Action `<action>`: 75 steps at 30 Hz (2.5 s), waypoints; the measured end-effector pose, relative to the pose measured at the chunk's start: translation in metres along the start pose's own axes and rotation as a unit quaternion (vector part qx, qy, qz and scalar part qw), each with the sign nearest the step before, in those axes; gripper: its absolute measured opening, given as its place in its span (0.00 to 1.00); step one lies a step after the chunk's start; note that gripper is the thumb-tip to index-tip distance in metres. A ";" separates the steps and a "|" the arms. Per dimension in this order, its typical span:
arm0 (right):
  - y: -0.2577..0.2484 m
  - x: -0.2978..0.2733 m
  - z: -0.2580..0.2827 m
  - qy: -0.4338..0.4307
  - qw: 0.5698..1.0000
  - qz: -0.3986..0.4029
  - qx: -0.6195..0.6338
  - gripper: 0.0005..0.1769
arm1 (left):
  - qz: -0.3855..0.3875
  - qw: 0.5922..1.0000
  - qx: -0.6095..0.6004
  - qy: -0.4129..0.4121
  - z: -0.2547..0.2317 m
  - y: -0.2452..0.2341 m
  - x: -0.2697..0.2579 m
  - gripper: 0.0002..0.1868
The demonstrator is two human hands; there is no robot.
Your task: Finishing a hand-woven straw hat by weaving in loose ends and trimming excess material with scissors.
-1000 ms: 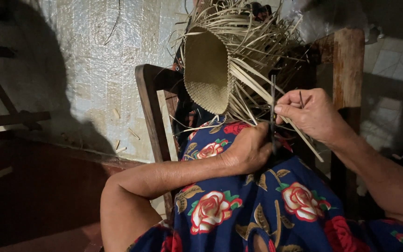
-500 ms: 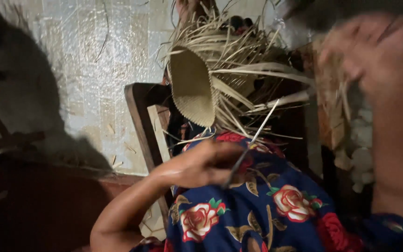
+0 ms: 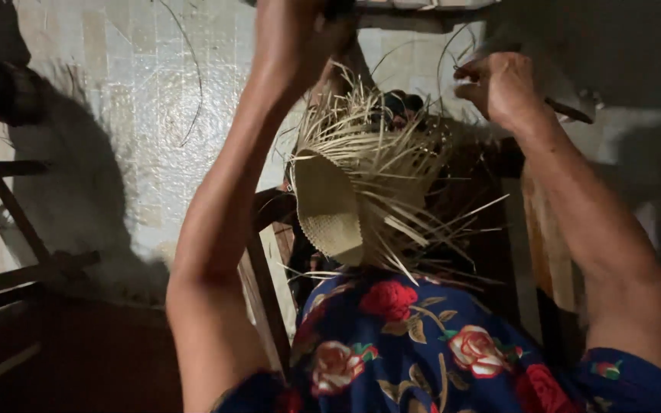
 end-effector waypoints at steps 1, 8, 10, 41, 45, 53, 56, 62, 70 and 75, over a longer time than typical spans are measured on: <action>-0.001 0.003 0.000 0.003 1.000 0.006 0.006 0.16 | 0.006 1.000 0.001 -0.007 0.005 0.004 0.002 0.06; -0.023 -0.035 0.037 -0.061 0.990 -0.025 -0.122 0.12 | 0.017 0.997 -0.042 -0.057 0.013 0.027 -0.011 0.03; -0.041 -0.046 0.079 -0.088 0.994 -0.056 -0.020 0.10 | 0.010 0.996 -0.050 -0.075 0.014 0.024 -0.021 0.02; 0.042 -0.103 0.147 -0.119 0.981 0.025 0.149 0.13 | -0.003 0.825 -0.394 -0.405 -0.019 0.086 -0.220 0.23; 0.015 -0.101 0.175 -0.150 0.933 0.046 0.322 0.07 | -0.094 0.800 -0.398 -0.438 -0.020 0.106 -0.211 0.16; 0.058 -0.124 0.154 -0.065 0.929 0.050 0.360 0.23 | -0.163 0.807 -0.376 -0.425 -0.015 0.101 -0.205 0.10; 0.073 -0.122 0.151 -0.102 0.943 0.072 0.308 0.25 | -0.181 0.818 -0.373 -0.398 -0.021 0.090 -0.201 0.10; 0.115 -0.138 0.105 -0.062 0.931 0.087 0.348 0.25 | -0.178 0.886 -0.274 -0.328 -0.016 0.071 -0.202 0.10; 0.026 -0.127 0.132 0.034 0.906 0.100 0.409 0.13 | -0.146 0.766 -0.417 -0.466 0.014 0.084 -0.203 0.15; -0.039 -0.154 0.032 -0.083 0.905 -0.128 0.396 0.10 | -0.173 0.648 -0.565 -0.481 -0.039 0.077 -0.192 0.15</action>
Point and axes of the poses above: each hand's wrist, its own x-axis towards the middle knuckle, its own y-axis out of the palm, z = x × y, the point moved 1 cm from there along x, towards the middle knuckle, and after that the axes turned 15 degrees about -y, right-handed, at the moved point
